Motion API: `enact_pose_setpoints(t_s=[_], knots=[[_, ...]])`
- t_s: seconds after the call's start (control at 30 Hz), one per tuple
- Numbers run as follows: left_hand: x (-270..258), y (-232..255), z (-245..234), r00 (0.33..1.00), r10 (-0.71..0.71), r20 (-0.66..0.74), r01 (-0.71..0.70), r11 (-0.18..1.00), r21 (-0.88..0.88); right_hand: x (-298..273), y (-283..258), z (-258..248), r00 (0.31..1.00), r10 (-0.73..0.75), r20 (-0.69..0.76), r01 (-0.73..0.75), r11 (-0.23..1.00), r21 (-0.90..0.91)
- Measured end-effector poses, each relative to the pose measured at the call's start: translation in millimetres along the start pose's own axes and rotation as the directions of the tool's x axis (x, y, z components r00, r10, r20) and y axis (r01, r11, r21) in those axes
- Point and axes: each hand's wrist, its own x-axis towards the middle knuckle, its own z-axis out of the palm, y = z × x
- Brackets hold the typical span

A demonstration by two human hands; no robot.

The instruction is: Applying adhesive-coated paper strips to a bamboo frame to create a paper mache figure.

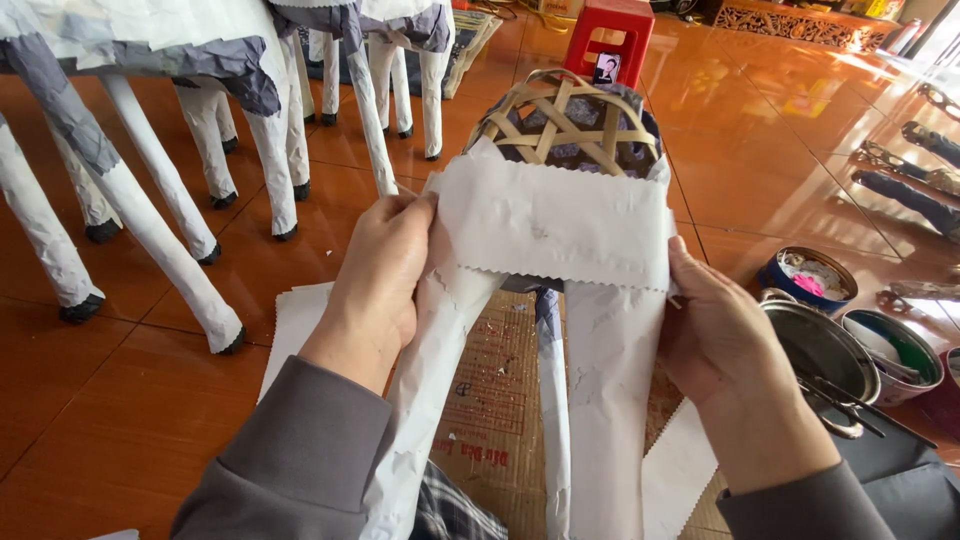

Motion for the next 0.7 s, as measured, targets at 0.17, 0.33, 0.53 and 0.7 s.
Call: enact_pose_setpoints(t_s=[0.17, 0.33, 0.53, 0.7], knots=[[14.2, 3.6, -2.8, 0.955, -0.28, 0.098, 0.288, 0.954, -0.077, -26.7, -7.3, 32.1, 0.963, 0.266, 0.035, -0.253, 0.944, -0.21], [38.1, -17.3, -8.7, 0.882, -0.221, 0.417, 0.312, 0.936, -0.163, -6.4, 22.1, 16.5, 0.895, 0.304, 0.327, -0.324, 0.946, 0.006], [40.2, -19.0, -9.0, 0.901, -0.239, 0.361, 0.319, 0.93, -0.181, -4.1, 21.7, 18.3, 0.925, 0.295, 0.239, -0.287, 0.956, -0.066], [38.1, -20.2, -3.3, 0.912, -0.253, 0.322, 0.326, 0.924, -0.199, -24.3, 23.7, -0.3, 0.952, -0.273, 0.136, 0.305, 0.847, -0.434]])
